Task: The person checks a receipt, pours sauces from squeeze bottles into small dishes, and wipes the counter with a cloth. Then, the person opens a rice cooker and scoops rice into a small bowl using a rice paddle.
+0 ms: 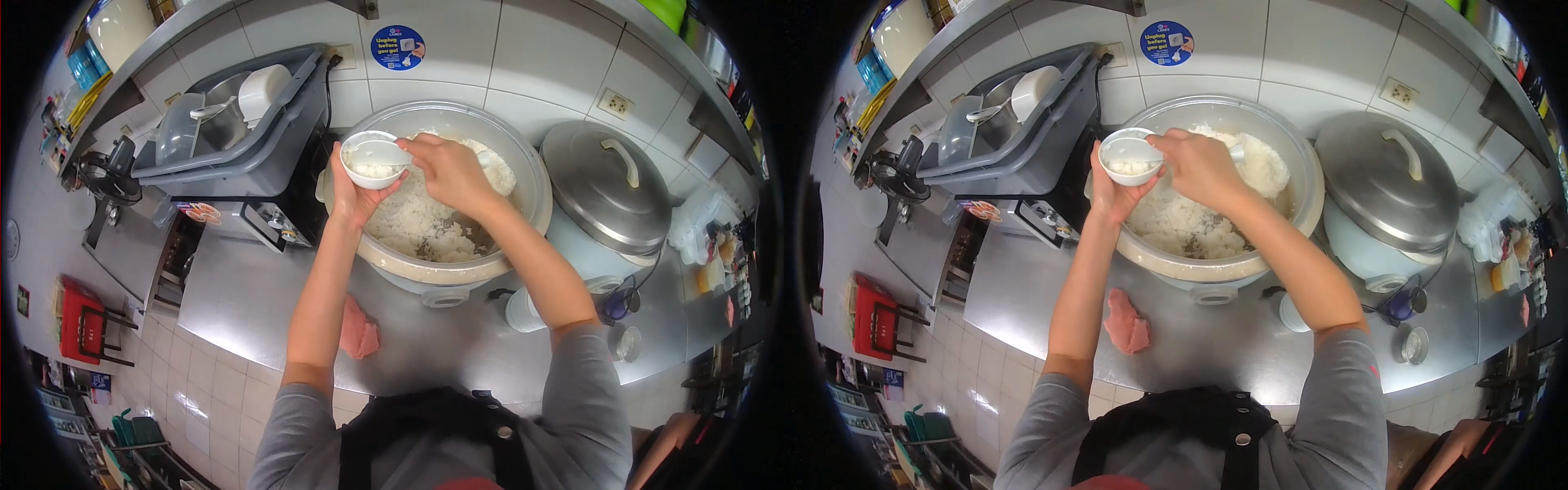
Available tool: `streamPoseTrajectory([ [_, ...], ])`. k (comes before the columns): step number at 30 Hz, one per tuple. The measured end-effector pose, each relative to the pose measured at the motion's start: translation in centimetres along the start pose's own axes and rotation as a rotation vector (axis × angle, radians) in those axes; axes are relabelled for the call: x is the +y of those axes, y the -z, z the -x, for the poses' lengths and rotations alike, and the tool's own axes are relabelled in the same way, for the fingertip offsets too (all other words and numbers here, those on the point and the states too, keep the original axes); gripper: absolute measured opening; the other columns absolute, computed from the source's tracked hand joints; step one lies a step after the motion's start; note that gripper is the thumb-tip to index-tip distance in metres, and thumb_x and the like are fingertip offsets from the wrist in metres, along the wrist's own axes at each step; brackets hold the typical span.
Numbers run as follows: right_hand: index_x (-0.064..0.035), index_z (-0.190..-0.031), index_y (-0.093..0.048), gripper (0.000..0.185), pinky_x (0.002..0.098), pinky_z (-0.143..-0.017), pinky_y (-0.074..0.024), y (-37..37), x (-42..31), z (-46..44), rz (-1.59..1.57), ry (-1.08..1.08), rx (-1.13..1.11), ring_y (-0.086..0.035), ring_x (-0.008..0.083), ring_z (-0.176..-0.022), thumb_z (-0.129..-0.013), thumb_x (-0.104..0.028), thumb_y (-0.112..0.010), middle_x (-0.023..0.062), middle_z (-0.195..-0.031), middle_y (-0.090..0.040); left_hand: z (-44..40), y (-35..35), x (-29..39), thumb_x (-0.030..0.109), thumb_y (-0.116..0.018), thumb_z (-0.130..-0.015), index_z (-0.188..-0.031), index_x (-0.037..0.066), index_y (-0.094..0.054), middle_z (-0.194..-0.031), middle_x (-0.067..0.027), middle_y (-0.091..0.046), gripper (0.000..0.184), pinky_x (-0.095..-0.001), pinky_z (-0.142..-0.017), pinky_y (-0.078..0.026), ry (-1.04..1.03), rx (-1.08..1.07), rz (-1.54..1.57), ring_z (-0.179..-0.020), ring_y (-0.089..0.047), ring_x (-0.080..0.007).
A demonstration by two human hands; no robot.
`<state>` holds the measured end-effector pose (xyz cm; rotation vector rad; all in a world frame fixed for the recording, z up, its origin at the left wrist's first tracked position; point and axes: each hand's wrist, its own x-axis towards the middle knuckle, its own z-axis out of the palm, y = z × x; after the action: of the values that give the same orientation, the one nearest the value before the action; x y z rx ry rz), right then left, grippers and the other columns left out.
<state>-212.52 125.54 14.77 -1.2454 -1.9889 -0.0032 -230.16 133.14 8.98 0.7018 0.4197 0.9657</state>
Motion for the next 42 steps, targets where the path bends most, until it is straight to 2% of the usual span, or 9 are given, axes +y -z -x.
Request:
streamPoseTrajectory([
  [5,-0.0016,-0.122,-0.063,0.036,0.0328,-0.064,-0.0514,0.7,0.5,-1.2,-0.149,-0.097,-0.011,-0.066,0.0205,-0.071,-0.087,0.001,-0.057,0.0106,-0.099,-0.068,0.0,0.2,0.1,0.074,-0.025,-0.091,-0.137,0.003,-0.045,-0.124,-0.0202,-0.06,0.086,-0.0415,-0.076,-0.061,-0.042,-0.054,-0.034,-0.1,-0.066,-0.0412],
  [7,-0.0047,-0.12,-0.065,0.035,0.04,-0.081,-0.0514,2.1,0.3,-1.9,-0.376,-0.5,0.04,-0.065,0.0332,-0.092,-0.087,-0.004,-0.055,0.0144,-0.103,-0.067,0.0,0.1,-0.1,0.071,-0.024,-0.094,-0.139,0.006,-0.044,-0.126,-0.0202,-0.059,0.082,-0.041,-0.078,-0.06,-0.103,0.035,-0.01,-0.104,-0.064,-0.0431],
  [10,-0.0034,-0.123,-0.063,0.036,0.0408,-0.085,-0.0506,-2.7,3.8,-0.5,-0.235,-0.272,0.262,-0.065,0.0338,-0.096,-0.088,-0.003,-0.053,0.0176,-0.108,-0.066,-0.5,0.5,-0.3,0.071,-0.023,-0.094,-0.14,0.006,-0.043,-0.128,-0.0198,-0.058,0.082,-0.0432,-0.081,-0.059,-0.176,0.057,0.02,-0.107,-0.063,-0.0428],
  [14,-0.0055,-0.127,-0.059,0.04,0.0452,-0.086,-0.0499,-4.1,-0.8,1.1,-0.162,-0.125,0.066,-0.063,0.0379,-0.098,-0.088,-0.004,-0.05,0.0187,-0.115,-0.061,0.1,-0.3,-0.2,0.07,-0.023,-0.095,-0.137,0.008,-0.045,-0.13,-0.0161,-0.057,0.078,-0.046,-0.086,-0.057,-0.2,0.167,-0.041,-0.113,-0.061,-0.0385],
  [18,-0.0077,-0.118,-0.066,0.035,0.0472,-0.082,-0.0508,-3.2,5.0,-3.5,0.072,-0.325,0.191,-0.064,0.0376,-0.095,-0.086,-0.012,-0.053,0.0187,-0.104,-0.066,-0.3,0.6,-0.6,0.074,-0.027,-0.092,-0.138,0.008,-0.04,-0.132,-0.0156,-0.054,0.081,-0.0494,-0.081,-0.059,-0.349,0.155,-0.045,-0.116,-0.06,-0.0315],
  [20,-0.0086,-0.112,-0.069,0.031,0.0466,-0.082,-0.0519,-3.5,9.6,-4.8,0.228,-0.383,0.09,-0.065,0.0372,-0.097,-0.085,-0.01,-0.053,0.02,-0.1,-0.068,0.2,-0.9,-0.5,0.072,-0.026,-0.094,-0.137,0.01,-0.042,-0.131,-0.0128,-0.055,0.078,-0.0491,-0.083,-0.057,-0.468,0.366,-0.081,-0.117,-0.059,-0.0334],
  [25,-0.0146,-0.117,-0.068,0.036,0.0431,-0.087,-0.0524,-7.8,18.6,-3.5,0.481,-0.701,-0.265,-0.066,0.0316,-0.102,-0.084,-0.013,-0.054,0.013,-0.106,-0.07,-0.3,0.4,-0.4,0.073,-0.027,-0.093,-0.139,0.012,-0.038,-0.134,-0.013,-0.052,0.077,-0.0513,-0.079,-0.058,-0.507,0.308,-0.069,-0.116,-0.059,-0.0341],
  [28,-0.0068,-0.1,-0.071,0.022,0.0424,-0.084,-0.0543,-9.8,19.5,-3.2,0.476,-0.655,-0.19,-0.067,0.0314,-0.102,-0.084,-0.01,-0.057,0.0149,-0.105,-0.071,-0.7,1.2,-0.4,0.073,-0.027,-0.093,-0.14,0.013,-0.036,-0.135,-0.013,-0.05,0.077,-0.0509,-0.078,-0.059,-0.518,0.301,-0.053,-0.116,-0.059,-0.0342],
  [42,-0.0057,-0.096,-0.072,0.022,0.0416,-0.081,-0.0553,-11.9,14.8,-3.6,0.472,-0.341,-0.442,-0.069,0.0318,-0.095,-0.08,-0.011,-0.058,0.0161,-0.099,-0.071,-0.6,1.0,-0.2,0.071,-0.029,-0.094,-0.139,0.013,-0.034,-0.136,-0.0137,-0.048,0.074,-0.0517,-0.077,-0.059,-0.515,0.308,-0.065,-0.117,-0.058,-0.034],
])
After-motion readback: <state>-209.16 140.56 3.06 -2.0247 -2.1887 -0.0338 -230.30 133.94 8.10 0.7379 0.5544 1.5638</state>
